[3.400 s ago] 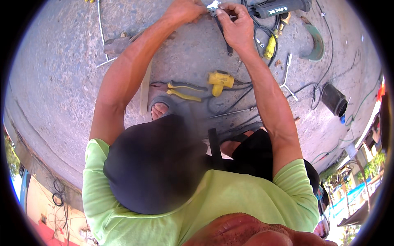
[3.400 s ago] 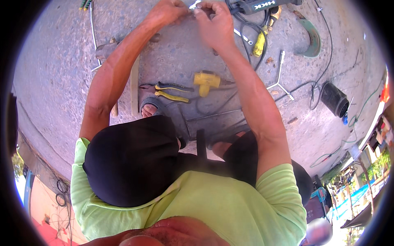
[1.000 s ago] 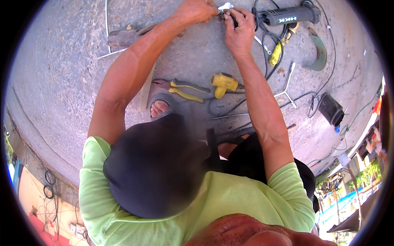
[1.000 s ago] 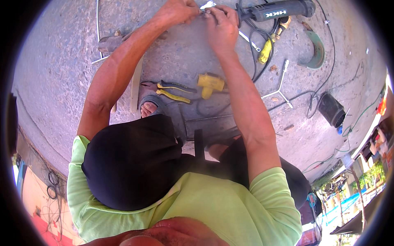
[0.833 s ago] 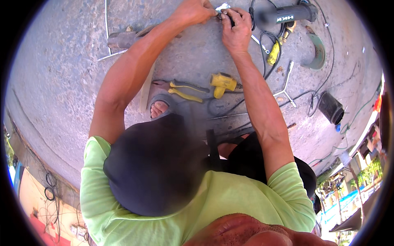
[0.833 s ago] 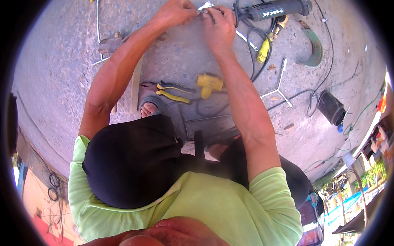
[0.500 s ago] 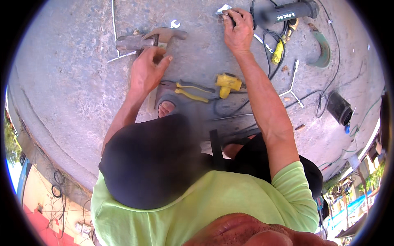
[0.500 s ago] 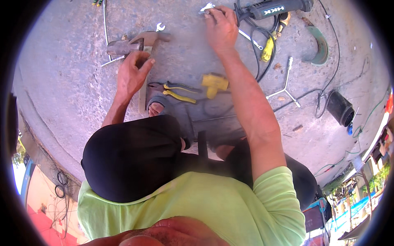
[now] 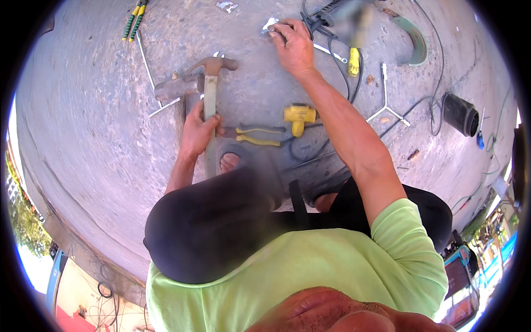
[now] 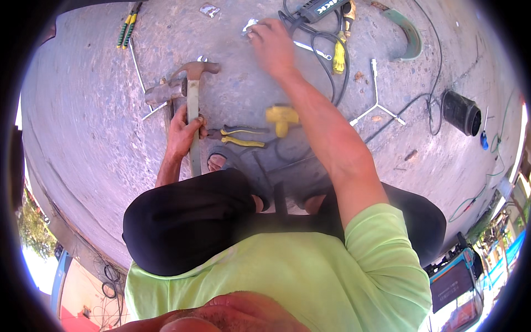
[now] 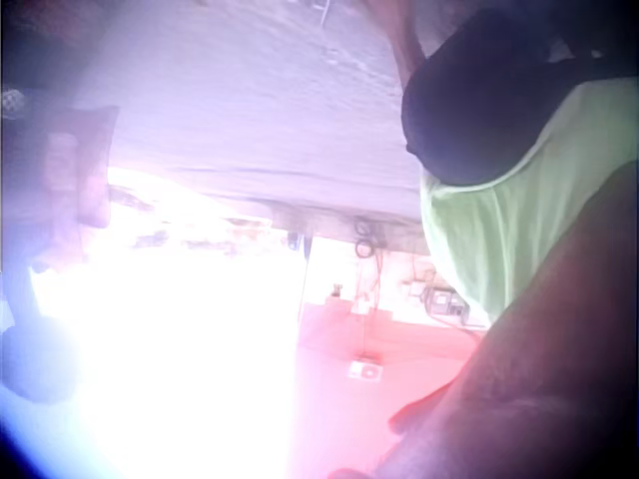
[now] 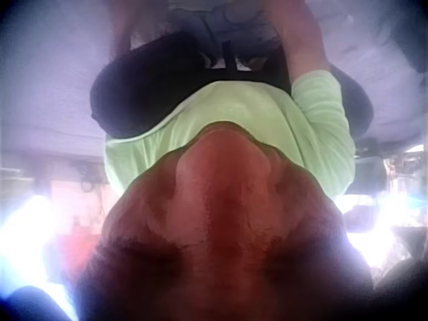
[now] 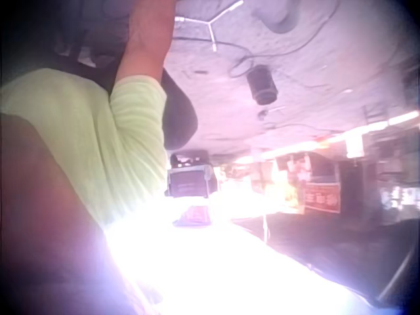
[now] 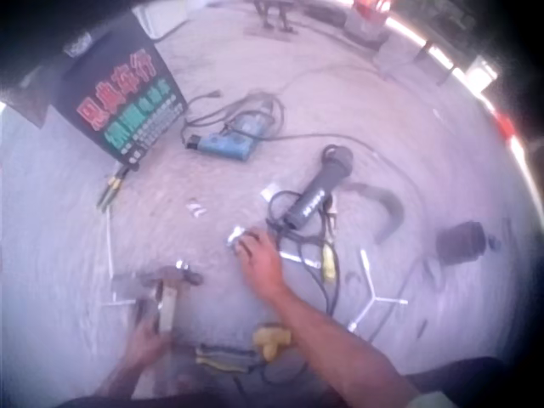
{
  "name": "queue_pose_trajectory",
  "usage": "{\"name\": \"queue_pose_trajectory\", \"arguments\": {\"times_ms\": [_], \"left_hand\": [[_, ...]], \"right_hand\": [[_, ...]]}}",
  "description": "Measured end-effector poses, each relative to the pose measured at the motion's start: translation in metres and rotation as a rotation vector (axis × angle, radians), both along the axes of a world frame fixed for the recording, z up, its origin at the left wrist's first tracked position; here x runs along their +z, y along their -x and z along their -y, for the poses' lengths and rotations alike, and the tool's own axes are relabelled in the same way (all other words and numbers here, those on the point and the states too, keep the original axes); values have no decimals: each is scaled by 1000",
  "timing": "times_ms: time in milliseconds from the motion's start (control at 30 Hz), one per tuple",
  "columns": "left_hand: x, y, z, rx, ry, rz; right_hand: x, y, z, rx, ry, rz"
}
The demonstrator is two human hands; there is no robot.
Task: The person manipulates a small metal bracket assembly by hand and with tools, using a screwdriver to turn a screw and pliers to grip and move the components.
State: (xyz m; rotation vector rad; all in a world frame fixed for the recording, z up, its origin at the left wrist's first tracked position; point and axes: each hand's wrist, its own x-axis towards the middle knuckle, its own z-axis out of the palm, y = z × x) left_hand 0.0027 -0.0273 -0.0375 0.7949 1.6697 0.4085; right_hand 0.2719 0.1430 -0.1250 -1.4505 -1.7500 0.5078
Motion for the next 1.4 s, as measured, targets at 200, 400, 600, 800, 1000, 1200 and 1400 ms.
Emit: {"name": "queue_pose_trajectory", "arguments": {"times_ms": [200, 400, 600, 800, 1000, 1200, 1400], "left_hand": [[55, -56, -38, -274, -494, -267], [34, -67, -77, -389, -585, -344], [68, -73, -76, -333, -623, -333], [43, -73, -74, -356, -707, -348], [52, -65, -81, -368, -691, -359], [75, -72, -79, -348, -677, -318], [45, -72, -87, -417, -588, -364]], "right_hand": [[7, 5, 1, 2, -47, -32], [4, 4, 0, -11, -26, -4], [3, 2, 2, -10, -14, -33], [4, 3, 1, -17, -37, -6], [7, 3, 0, -15, -5, -27], [5, 4, 3, -42, 39, -41], [2, 7, 3, -58, 39, -24]]}}
